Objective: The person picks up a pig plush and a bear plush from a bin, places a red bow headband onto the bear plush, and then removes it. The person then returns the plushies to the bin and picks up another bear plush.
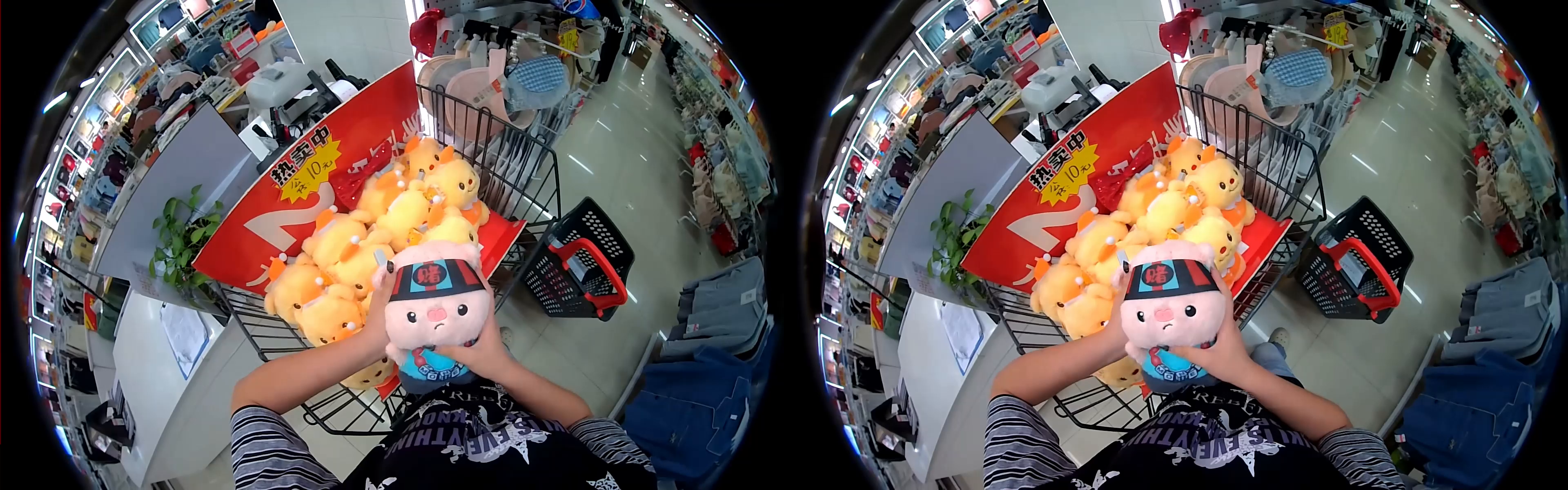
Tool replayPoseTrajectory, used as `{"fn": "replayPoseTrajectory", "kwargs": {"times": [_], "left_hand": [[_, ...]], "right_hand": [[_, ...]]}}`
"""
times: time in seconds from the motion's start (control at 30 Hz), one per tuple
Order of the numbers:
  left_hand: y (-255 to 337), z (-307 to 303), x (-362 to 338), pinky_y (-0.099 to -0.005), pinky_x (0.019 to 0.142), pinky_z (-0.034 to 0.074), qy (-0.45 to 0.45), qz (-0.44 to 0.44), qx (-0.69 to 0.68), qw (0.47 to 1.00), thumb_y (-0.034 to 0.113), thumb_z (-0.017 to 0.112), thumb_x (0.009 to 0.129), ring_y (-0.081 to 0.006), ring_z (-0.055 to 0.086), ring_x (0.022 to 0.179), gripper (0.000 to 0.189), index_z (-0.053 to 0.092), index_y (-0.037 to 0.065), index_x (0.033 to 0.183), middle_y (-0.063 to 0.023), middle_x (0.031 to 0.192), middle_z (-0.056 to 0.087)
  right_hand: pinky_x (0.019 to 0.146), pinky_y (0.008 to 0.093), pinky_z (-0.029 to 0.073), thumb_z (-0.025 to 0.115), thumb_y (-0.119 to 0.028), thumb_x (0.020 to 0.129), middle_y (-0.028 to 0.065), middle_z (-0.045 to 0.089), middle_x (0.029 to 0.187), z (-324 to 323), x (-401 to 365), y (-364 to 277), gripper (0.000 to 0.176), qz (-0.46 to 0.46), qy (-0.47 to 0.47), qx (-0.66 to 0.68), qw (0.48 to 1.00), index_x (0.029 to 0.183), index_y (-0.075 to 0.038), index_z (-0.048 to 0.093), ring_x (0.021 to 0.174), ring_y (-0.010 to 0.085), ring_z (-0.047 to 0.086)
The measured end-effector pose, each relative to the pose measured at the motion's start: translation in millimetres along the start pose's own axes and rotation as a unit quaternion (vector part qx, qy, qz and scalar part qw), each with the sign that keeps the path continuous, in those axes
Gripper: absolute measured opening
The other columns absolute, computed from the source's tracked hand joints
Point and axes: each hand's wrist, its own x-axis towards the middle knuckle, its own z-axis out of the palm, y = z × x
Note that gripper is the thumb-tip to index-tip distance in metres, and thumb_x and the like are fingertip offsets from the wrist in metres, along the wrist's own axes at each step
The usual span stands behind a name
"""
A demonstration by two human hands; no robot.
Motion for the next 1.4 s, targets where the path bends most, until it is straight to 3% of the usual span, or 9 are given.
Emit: {"fn": "replayPoseTrajectory", "kwargs": {"times": [0.27, 0.33, 0.5, 0.73, 0.9, 1.1, 1.13, 1.3, 1.4], "left_hand": [[20, 6, -2, -0.03, 0.075, 0.049, -0.028, 0.042, 0.022, 0.998, 0.049, 0.04, 0.085, -0.0192, 0.057, 0.088, 0.053, 0.042, 0.004, 0.113, -0.0119, 0.103, 0.054], [28, 15, -6, -0.0327, 0.083, 0.046, -0.078, -0.094, -0.091, 0.988, 0.05, 0.041, 0.084, -0.0208, 0.053, 0.099, 0.058, 0.037, 0.004, 0.12, -0.0128, 0.113, 0.05], [20, 6, -4, -0.0356, 0.093, 0.038, -0.123, -0.075, 0.028, 0.989, 0.047, 0.04, 0.085, -0.0211, 0.046, 0.11, 0.058, 0.03, 0.006, 0.125, -0.011, 0.122, 0.043], [19, 3, -5, -0.0366, 0.094, 0.037, -0.144, -0.094, -0.005, 0.985, 0.044, 0.047, 0.083, -0.0219, 0.044, 0.112, 0.059, 0.029, 0.008, 0.126, -0.0093, 0.122, 0.044], [15, 10, -12, -0.0355, 0.09, 0.039, -0.206, -0.097, 0.098, 0.969, 0.025, 0.067, 0.072, -0.02, 0.046, 0.108, 0.068, 0.029, 0.009, 0.125, -0.0082, 0.119, 0.045], [27, 11, -10, -0.0344, 0.088, 0.04, -0.146, -0.11, 0.021, 0.983, 0.013, 0.064, 0.073, -0.0208, 0.048, 0.105, 0.06, 0.032, 0.006, 0.123, -0.0101, 0.116, 0.047], [29, 10, -9, -0.0345, 0.089, 0.04, -0.152, -0.101, 0.022, 0.983, 0.01, 0.064, 0.073, -0.0211, 0.048, 0.105, 0.059, 0.033, 0.005, 0.123, -0.0106, 0.116, 0.048], [33, 14, -10, -0.0356, 0.087, 0.041, -0.161, -0.062, 0.05, 0.984, 0.01, 0.067, 0.068, -0.0214, 0.05, 0.102, 0.058, 0.039, 0.005, 0.119, -0.0091, 0.112, 0.051], [30, 4, -7, -0.0346, 0.088, 0.041, -0.174, -0.071, 0.024, 0.982, 0.0, 0.064, 0.069, -0.0214, 0.049, 0.105, 0.06, 0.035, 0.004, 0.122, -0.0106, 0.114, 0.049]], "right_hand": [[0.098, 0.0389, 0.029, 0.078, -0.018, 0.056, 0.0154, 0.021, 0.131, 5, 8, 9, 0.113, -0.065, 0.063, 0.033, 0.995, 0.133, -0.006, -0.003, 0.121, 0.0258, 0.029], [0.097, 0.0381, 0.03, 0.079, -0.019, 0.055, 0.0144, 0.023, 0.13, -2, 10, 7, 0.113, -0.073, 0.083, 0.033, 0.993, 0.134, -0.005, 0.0, 0.12, 0.0248, 0.03], [0.096, 0.036, 0.032, 0.08, -0.022, 0.055, 0.0132, 0.026, 0.129, -7, 8, 13, 0.11, -0.067, 0.143, 0.075, 0.985, 0.133, -0.004, 0.004, 0.117, 0.0231, 0.034], [0.093, 0.0329, 0.034, 0.073, -0.022, 0.066, 0.0123, 0.038, 0.122, -15, 4, 14, 0.084, -0.024, 0.137, 0.092, 0.986, 0.128, 0.001, 0.021, 0.112, 0.0203, 0.041], [0.093, 0.0309, 0.034, 0.065, -0.016, 0.075, 0.012, 0.041, 0.121, -16, 4, 8, 0.067, -0.035, 0.177, 0.076, 0.981, 0.127, 0.003, 0.026, 0.11, 0.0189, 0.042], [0.094, 0.0289, 0.032, 0.052, -0.011, 0.083, 0.0116, 0.042, 0.122, -28, 5, 5, 0.051, 0.034, 0.186, 0.183, 0.965, 0.127, 0.004, 0.029, 0.11, 0.0175, 0.043], [0.093, 0.0289, 0.033, 0.051, -0.01, 0.083, 0.0109, 0.043, 0.12, -30, 7, 4, 0.05, 0.028, 0.161, 0.114, 0.98, 0.126, 0.004, 0.03, 0.108, 0.0174, 0.044], [0.092, 0.0297, 0.033, 0.058, -0.011, 0.079, 0.0103, 0.043, 0.118, -26, 1, 7, 0.058, 0.087, 0.117, 0.165, 0.976, 0.126, 0.003, 0.028, 0.108, 0.0176, 0.043], [0.095, 0.0306, 0.03, 0.067, -0.012, 0.07, 0.0126, 0.035, 0.124, -29, 0, 4, 0.079, 0.056, 0.054, 0.149, 0.986, 0.13, 0.003, 0.018, 0.115, 0.0203, 0.037]]}}
